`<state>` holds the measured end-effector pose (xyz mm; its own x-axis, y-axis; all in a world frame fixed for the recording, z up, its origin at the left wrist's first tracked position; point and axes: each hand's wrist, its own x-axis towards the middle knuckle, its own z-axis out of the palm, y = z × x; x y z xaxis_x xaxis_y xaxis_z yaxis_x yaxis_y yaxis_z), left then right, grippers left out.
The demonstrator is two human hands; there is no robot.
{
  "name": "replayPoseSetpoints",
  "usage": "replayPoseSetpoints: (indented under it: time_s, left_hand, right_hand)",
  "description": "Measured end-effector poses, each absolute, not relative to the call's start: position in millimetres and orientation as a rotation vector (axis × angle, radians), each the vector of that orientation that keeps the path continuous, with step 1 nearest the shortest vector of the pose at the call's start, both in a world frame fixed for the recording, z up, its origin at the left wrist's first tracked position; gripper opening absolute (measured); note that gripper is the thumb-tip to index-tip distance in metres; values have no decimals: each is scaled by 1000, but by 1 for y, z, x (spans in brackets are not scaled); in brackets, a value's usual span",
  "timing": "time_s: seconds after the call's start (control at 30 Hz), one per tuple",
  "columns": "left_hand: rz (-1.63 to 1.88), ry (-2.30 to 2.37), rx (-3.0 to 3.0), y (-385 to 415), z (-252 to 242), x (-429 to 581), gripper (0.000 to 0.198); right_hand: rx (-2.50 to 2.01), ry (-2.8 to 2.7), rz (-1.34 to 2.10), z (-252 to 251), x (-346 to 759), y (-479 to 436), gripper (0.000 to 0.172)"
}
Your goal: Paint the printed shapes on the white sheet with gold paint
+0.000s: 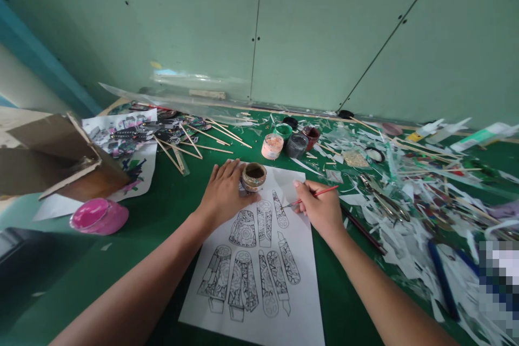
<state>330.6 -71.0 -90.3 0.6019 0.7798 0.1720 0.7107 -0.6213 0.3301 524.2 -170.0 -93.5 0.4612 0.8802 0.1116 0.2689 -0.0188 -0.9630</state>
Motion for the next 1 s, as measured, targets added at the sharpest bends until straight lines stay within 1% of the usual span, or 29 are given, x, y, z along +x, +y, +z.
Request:
replayPoseSetpoints:
  time_s: [0.67,1.0]
  left_hand:
    - [385,1253,2584,-73,-85,332,74]
    - [422,1239,2587,-73,-87,331,72]
  right_hand:
    - [-1552,-1075,667,-92,524,-171,49]
    - [-1554,-1087,652,-93,524,-171,50]
